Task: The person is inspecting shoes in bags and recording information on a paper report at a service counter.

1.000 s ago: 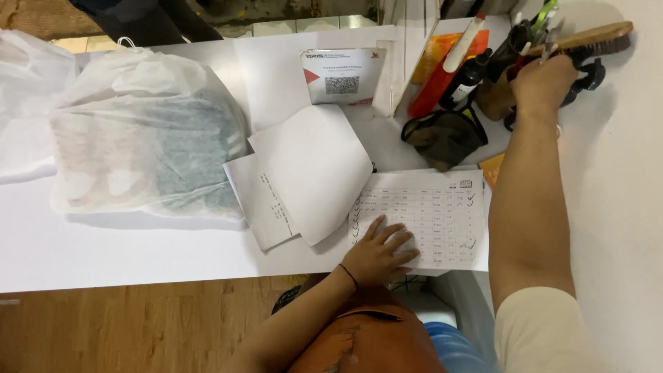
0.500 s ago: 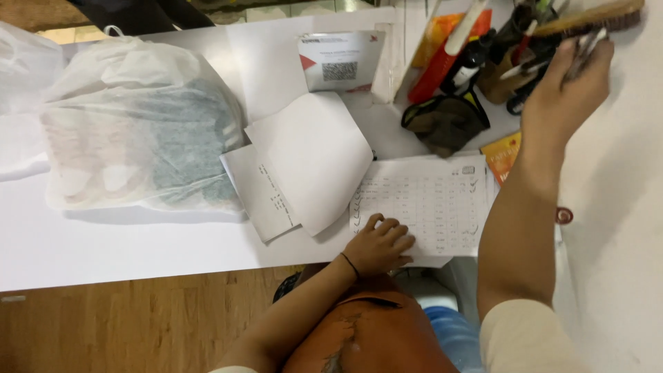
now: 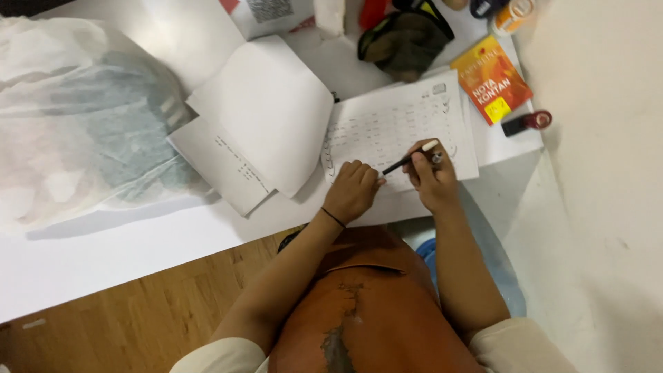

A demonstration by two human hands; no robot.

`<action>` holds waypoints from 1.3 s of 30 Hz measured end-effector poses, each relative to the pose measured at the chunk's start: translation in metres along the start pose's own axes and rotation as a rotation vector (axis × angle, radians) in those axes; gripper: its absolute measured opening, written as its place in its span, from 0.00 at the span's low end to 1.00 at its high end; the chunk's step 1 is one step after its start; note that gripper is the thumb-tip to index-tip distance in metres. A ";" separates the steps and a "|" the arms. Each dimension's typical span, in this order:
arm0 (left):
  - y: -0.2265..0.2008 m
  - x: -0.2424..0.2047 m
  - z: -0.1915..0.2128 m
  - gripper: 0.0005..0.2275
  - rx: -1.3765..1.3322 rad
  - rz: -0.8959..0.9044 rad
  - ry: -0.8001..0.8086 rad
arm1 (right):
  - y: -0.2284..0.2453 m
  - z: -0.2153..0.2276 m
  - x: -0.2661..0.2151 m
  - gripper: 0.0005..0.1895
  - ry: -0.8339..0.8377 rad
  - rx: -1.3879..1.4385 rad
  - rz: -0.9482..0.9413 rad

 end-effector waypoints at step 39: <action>-0.030 0.033 0.031 0.08 0.090 -0.056 0.122 | 0.014 0.182 -0.009 0.02 -0.343 -0.452 -0.074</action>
Point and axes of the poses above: each hand's wrist, its own x-axis towards the middle knuckle, its own z-axis out of the back of the hand, y = z × x, the point moved 9 cm from there along x, towards the middle knuckle, and after that the axes turned 11 degrees about -y, right-handed, at the moved point
